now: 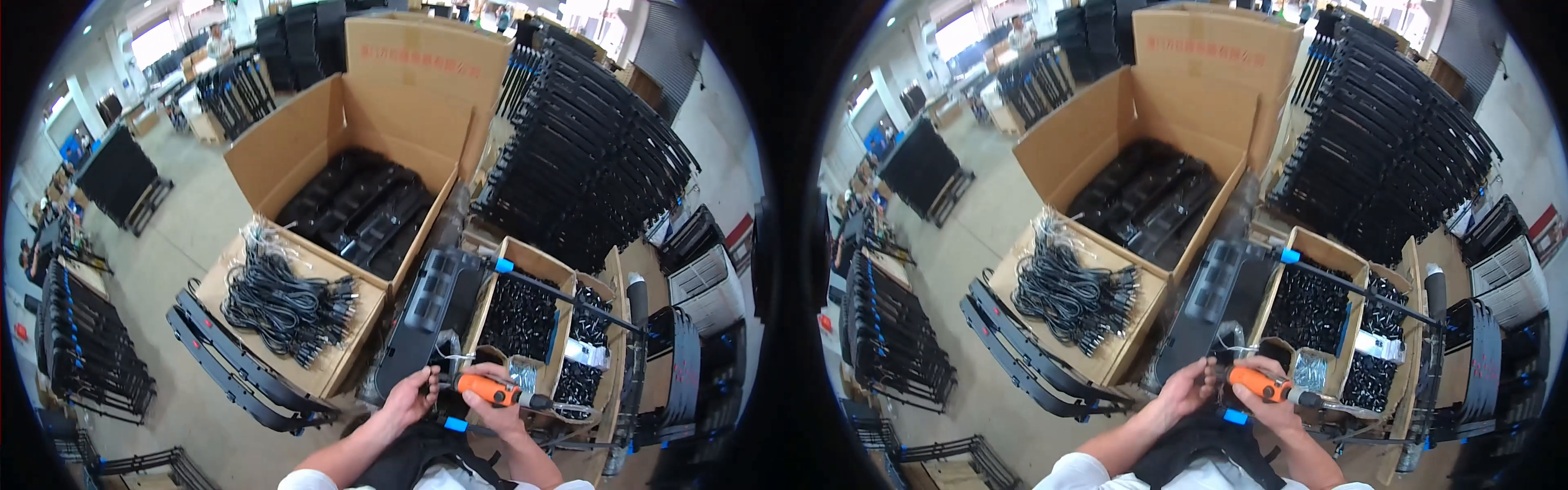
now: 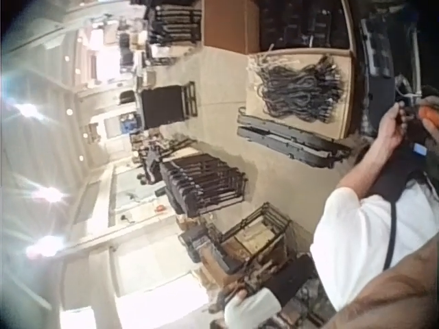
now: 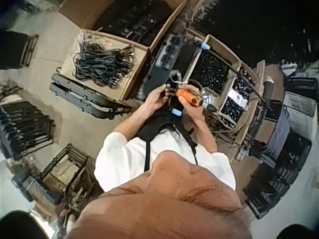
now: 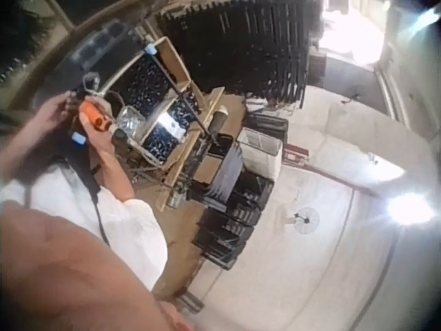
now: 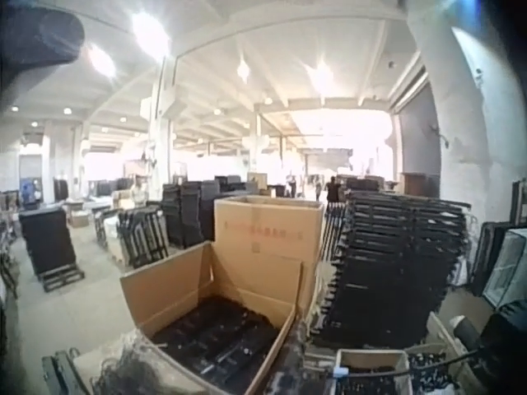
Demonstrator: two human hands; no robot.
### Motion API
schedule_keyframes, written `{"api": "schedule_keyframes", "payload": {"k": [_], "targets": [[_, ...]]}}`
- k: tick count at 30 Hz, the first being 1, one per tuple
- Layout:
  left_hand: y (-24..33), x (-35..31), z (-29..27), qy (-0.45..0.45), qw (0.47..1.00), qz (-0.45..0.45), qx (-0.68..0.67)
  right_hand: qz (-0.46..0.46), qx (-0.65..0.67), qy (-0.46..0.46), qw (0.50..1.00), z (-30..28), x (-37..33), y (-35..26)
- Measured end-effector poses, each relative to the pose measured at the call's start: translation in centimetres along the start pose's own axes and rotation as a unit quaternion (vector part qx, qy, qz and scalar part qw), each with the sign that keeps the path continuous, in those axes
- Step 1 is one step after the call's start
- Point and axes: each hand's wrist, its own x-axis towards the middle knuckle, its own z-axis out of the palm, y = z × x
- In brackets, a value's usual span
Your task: Connect electrical wiring and secure plastic casing components using a screwdriver in a manufacturing setting.
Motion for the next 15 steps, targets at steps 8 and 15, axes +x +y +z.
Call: {"api": "schedule_keyframes", "payload": {"k": [8, 15], "targets": [[4.5, 2.9, 1.0, 0.005, 0.997, 0.025, -0.074, 0.027, -0.004, 0.006, 1.0, 4.3, 7.4, -0.3], [5.1, 4.3, 1.6, -0.034, 0.995, 0.092, -0.014, 0.037, -0.051, -0.003, 0.998, 7.0, 13.8, 0.3]]}}
